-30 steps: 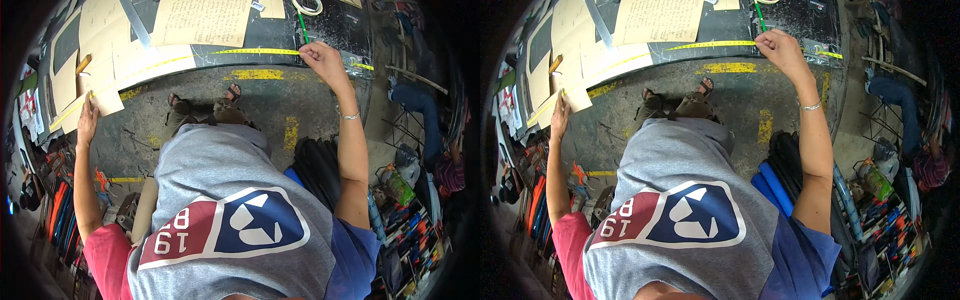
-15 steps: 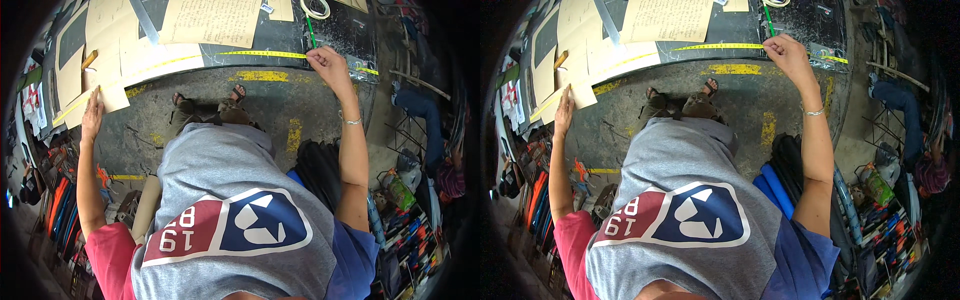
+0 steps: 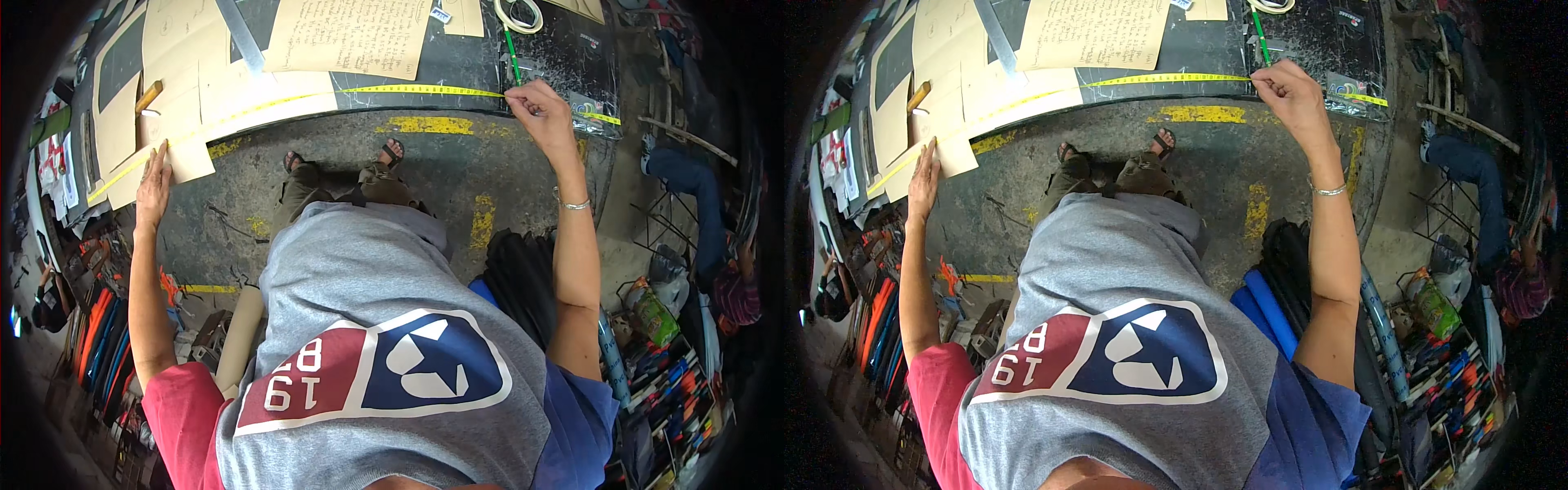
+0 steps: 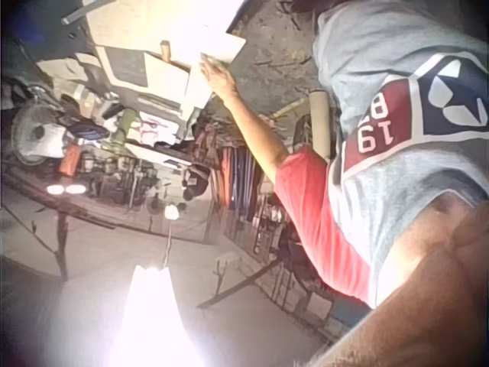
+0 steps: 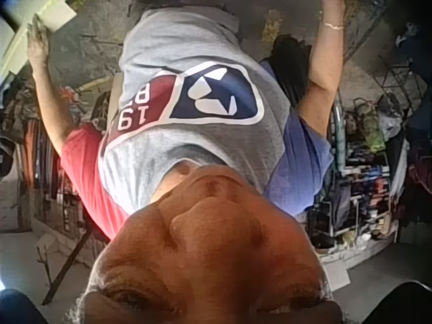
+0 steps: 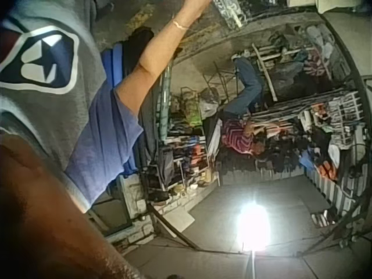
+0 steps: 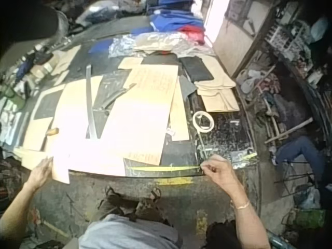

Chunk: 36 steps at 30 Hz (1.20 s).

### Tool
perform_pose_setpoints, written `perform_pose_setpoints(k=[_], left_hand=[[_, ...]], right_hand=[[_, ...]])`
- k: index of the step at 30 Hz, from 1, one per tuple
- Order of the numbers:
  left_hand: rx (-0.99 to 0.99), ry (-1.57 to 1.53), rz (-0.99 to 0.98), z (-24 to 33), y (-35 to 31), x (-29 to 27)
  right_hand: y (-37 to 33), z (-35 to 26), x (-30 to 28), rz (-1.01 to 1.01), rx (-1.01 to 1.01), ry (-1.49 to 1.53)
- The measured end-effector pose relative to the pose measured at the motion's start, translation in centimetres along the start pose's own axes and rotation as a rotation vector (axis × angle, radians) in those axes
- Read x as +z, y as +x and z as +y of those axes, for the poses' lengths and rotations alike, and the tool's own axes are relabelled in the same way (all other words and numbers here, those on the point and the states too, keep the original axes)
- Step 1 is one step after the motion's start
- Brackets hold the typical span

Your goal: Measuring the dimensions of a small bag and a large cardboard pattern using a tape measure and a utility knife in a textile workshop.

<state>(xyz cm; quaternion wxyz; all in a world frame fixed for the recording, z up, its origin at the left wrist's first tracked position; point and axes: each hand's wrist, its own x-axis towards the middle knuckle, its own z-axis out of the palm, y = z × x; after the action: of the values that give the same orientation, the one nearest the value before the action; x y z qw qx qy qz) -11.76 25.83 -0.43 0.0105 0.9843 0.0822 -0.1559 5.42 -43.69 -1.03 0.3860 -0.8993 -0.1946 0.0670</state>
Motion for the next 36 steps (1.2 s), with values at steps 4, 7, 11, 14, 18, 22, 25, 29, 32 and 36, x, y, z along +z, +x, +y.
perform_pose_setpoints(k=[4, 7, 11, 14, 18, 22, 25, 29, 32, 36], left_hand=[[-0.052, -0.008, 0.039, 0.1, 0.0, -0.2], [-0.042, -0.037, 0.053, 0.5, 0.1, -0.4], [-0.057, -0.016, 0.047, 0.3, 0.2, -0.2], [0.063, -0.112, 0.074, -0.6, 0.4, 0.2], [-0.002, -0.117, 0.090, -1.0, 0.3, 0.5], [-0.015, -0.050, 0.108, 0.2, 0.0, 0.3], [-0.042, -0.022, 0.150, 1.1, -0.2, 0.2], [-0.113, 0.012, 0.208, 1.3, -0.3, 0.4], [-0.045, 0.010, 0.229, 0.7, 0.2, 0.7], [-0.023, 0.032, 0.272, 0.1, 0.2, 0.6]], right_hand=[[0.1, -0.1, 0.1, -0.039, 0.002, 0.029], [0.1, -0.1, 0.0, -0.059, 0.060, 0.044], [-0.1, 0.1, -0.5, -0.044, 0.078, 0.014], [-0.3, 0.5, -0.3, -0.093, 0.124, -0.018], [0.0, 0.2, 1.0, -0.072, 0.117, 0.089], [0.4, -0.6, 1.2, -0.130, 0.202, 0.068], [0.7, -1.7, 0.7, -0.131, 0.097, 0.006], [1.9, -4.4, 1.3, 0.014, 0.023, -0.079], [3.2, -7.8, 3.6, 0.065, -0.090, -0.053], [5.0, -14.5, 10.0, -0.071, -0.186, 0.197]])
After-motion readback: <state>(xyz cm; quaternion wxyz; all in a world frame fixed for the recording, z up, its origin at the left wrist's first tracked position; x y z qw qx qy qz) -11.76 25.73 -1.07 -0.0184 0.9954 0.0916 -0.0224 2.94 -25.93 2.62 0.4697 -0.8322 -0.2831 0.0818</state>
